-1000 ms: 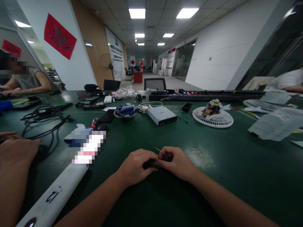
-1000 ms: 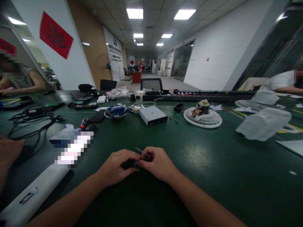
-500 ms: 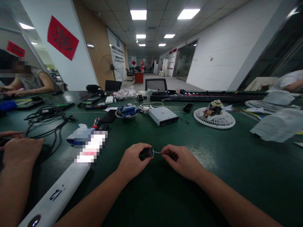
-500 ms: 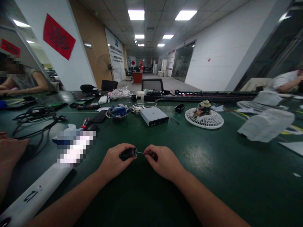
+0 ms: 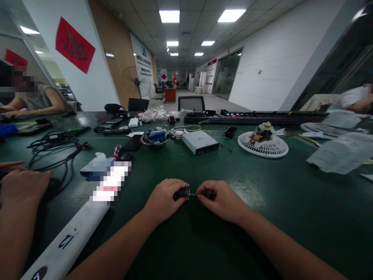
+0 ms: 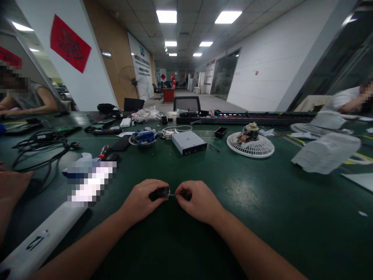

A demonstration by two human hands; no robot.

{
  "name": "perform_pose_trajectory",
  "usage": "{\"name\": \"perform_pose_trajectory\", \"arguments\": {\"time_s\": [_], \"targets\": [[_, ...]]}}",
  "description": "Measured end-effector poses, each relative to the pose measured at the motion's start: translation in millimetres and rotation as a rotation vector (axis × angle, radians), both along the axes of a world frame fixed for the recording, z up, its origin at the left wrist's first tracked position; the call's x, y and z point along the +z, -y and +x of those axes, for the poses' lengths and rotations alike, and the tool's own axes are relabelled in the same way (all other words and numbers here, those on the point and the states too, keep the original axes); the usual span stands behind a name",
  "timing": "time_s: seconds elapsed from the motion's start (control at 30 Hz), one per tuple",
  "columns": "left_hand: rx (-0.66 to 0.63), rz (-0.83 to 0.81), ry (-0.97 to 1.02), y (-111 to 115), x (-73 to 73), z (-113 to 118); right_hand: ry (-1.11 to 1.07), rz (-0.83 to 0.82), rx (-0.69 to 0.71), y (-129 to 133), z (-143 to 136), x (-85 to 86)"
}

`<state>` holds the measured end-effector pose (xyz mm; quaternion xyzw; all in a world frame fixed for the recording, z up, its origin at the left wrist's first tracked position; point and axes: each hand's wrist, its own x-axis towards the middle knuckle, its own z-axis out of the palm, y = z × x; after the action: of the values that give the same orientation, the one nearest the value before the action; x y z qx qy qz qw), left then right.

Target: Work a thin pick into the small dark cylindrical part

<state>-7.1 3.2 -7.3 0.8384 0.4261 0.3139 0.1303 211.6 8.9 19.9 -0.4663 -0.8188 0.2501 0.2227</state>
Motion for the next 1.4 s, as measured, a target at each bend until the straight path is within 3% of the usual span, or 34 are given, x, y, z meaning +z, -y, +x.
{"name": "perform_pose_trajectory", "arguments": {"time_s": [0.17, 0.3, 0.53, 0.77, 0.97, 1.2, 1.4], "targets": [[-0.02, 0.013, -0.022, 0, -0.6, 0, 0.043, 0.056, -0.096, 1, -1, -1.7], [-0.042, 0.026, -0.026, 0, 0.6, 0, 0.026, 0.007, 0.015, 1, -1, -3.1], [-0.042, 0.036, -0.06, 0, 2.4, 2, 0.096, 0.029, -0.078, 3, -6, -2.9], [0.161, 0.032, 0.016, -4, 1.3, 1, 0.125, 0.033, -0.211, 3, -5, -0.8], [0.244, 0.045, 0.075, -5, 3.6, 0, 0.177, -0.021, -0.149, -4, -3, -7.3], [0.213, 0.007, 0.052, -5, 2.5, -1, 0.014, -0.162, -0.199, -7, 0, -6.3], [0.033, -0.013, 0.05, -1, 2.9, 1, -0.182, -0.173, -0.222, -4, -2, -7.7]]}}
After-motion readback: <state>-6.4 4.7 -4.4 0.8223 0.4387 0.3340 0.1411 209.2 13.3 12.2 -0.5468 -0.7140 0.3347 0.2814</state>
